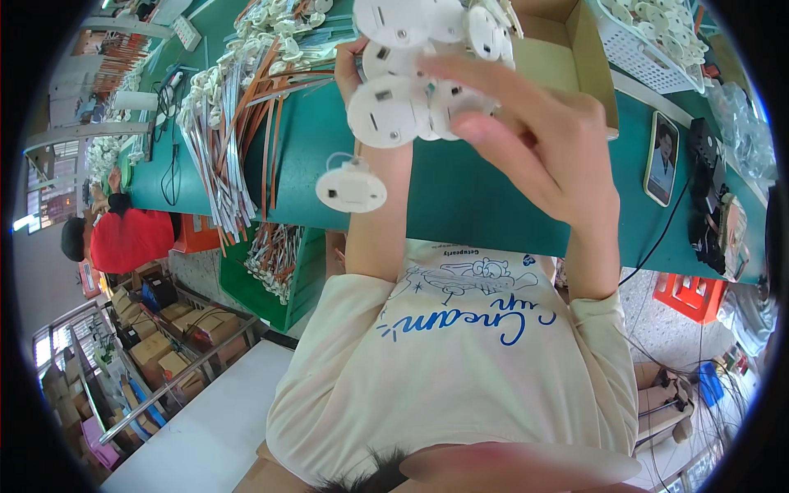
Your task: Assembling LED light components by attaching light strips to circular plastic bases.
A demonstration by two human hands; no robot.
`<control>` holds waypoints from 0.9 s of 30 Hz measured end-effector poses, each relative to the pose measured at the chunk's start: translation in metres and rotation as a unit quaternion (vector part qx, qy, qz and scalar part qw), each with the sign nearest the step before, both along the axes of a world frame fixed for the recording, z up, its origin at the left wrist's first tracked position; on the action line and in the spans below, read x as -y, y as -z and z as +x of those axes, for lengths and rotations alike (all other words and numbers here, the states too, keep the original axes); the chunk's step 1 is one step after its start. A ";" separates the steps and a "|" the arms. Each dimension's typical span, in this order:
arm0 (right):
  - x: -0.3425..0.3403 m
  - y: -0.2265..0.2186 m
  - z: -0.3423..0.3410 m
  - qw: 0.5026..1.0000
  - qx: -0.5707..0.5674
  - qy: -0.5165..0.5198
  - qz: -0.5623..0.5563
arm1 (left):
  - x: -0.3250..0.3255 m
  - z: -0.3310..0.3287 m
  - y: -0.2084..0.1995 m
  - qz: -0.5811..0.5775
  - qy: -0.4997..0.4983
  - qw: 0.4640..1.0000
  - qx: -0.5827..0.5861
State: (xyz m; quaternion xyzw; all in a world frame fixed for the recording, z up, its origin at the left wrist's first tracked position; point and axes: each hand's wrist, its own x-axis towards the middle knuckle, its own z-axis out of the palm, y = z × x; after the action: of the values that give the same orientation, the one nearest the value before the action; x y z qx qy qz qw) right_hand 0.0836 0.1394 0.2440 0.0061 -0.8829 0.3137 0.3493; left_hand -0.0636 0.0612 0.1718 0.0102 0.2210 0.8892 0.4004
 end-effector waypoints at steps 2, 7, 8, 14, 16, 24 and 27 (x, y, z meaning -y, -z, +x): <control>0.004 0.003 0.000 0.999 0.044 -0.028 -0.009 | 0.003 -0.011 0.028 0.000 -0.019 1.000 -0.023; 0.008 0.026 -0.001 0.990 -0.138 -0.041 0.007 | -0.014 -0.019 0.058 -0.064 -0.132 0.956 -0.254; 0.012 0.031 0.000 0.990 -0.137 -0.043 0.003 | -0.012 -0.022 0.062 -0.020 -0.096 0.974 -0.205; 0.029 0.033 0.000 0.996 -0.013 0.026 0.087 | -0.007 -0.023 0.070 -0.040 -0.108 0.975 -0.188; 0.027 0.039 -0.004 0.995 0.002 0.041 0.093 | -0.007 -0.021 0.068 -0.045 -0.112 0.976 -0.183; 0.026 0.047 0.001 0.995 -0.059 -0.022 0.082 | -0.002 -0.019 0.055 -0.063 -0.140 0.975 -0.163; 0.035 0.041 0.008 0.986 -0.119 -0.081 0.085 | 0.000 -0.015 0.056 -0.066 -0.142 0.976 -0.153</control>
State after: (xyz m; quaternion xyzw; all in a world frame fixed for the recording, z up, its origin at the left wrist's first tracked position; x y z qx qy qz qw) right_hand 0.0912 0.1047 0.2026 0.1441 -0.8553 0.2615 0.4234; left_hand -0.0783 0.0614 0.1162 0.0879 0.3374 0.9084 0.2309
